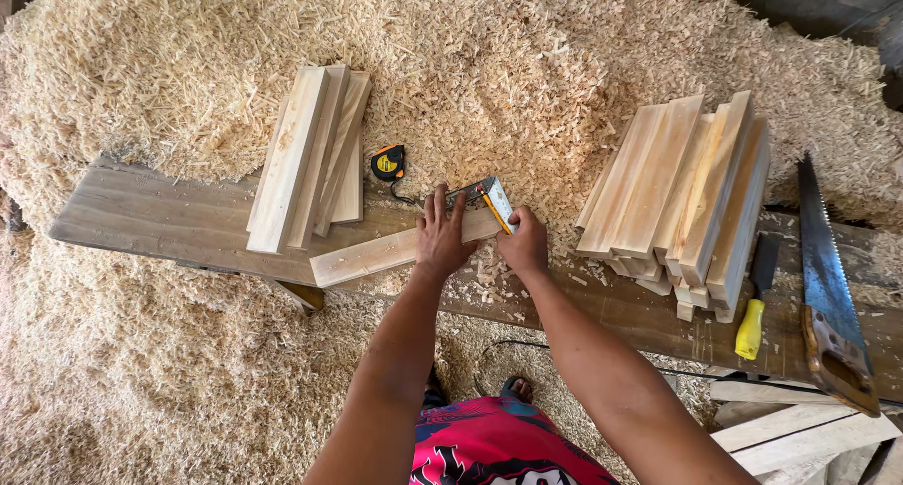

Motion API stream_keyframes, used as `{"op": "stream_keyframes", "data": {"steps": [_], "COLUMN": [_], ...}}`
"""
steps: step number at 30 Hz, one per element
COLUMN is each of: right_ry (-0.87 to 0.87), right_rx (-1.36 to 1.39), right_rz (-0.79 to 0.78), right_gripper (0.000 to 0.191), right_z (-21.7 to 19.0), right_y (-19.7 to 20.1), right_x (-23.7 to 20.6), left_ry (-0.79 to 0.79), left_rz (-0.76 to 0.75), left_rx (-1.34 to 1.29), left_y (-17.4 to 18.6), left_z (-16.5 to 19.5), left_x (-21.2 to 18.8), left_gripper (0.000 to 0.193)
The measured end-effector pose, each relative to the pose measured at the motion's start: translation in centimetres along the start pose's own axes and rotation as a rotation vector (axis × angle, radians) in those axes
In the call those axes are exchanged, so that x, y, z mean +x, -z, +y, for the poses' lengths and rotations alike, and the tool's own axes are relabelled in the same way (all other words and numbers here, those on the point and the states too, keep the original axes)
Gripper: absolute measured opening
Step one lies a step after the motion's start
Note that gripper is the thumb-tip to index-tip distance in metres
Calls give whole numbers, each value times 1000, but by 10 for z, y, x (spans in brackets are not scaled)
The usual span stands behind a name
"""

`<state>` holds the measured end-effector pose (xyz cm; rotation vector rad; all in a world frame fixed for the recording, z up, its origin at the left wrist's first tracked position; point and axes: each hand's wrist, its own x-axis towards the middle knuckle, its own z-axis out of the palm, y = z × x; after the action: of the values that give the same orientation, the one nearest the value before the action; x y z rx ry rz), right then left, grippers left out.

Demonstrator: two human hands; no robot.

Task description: The person repeatedly picks up wooden planks from a stack, places them on a workbench, and uses a try square and pencil to mark lines on each plank. After marking, the person returns the plank to the stack. The process is repeated for multiple planks.

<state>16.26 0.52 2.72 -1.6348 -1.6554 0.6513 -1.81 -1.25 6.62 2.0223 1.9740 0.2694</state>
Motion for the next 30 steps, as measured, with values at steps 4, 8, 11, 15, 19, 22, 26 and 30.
{"op": "stream_keyframes", "data": {"steps": [4,8,11,15,19,22,26,30], "right_ry": [-3,55,35,-164,-30,-59,-19,378], "right_rx": [44,-15,-120,-263,-472,-543,-630,-378], "right_rz": [19,148,218,135,142,124,143,142], "right_gripper": [27,29,27,24,35,40,43,42], "right_z": [15,33,38,33,26,22,16,9], "right_y": [-1,2,7,13,15,13,8,0], "right_x": [3,7,18,30,29,24,18,11], "left_ry": [18,23,22,27,47,32,-3,-7], "left_rz": [1,4,-17,-35,-84,-74,-55,-97], "left_rx": [-2,-29,-7,13,18,33,38,50], "left_y": [0,-1,-4,-7,-8,-9,-11,-6], "left_z": [0,-1,-2,-4,-4,-4,-4,-3], "left_x": [-3,-4,0,4,5,3,1,3], "left_gripper": [120,123,120,116,110,100,91,94]}}
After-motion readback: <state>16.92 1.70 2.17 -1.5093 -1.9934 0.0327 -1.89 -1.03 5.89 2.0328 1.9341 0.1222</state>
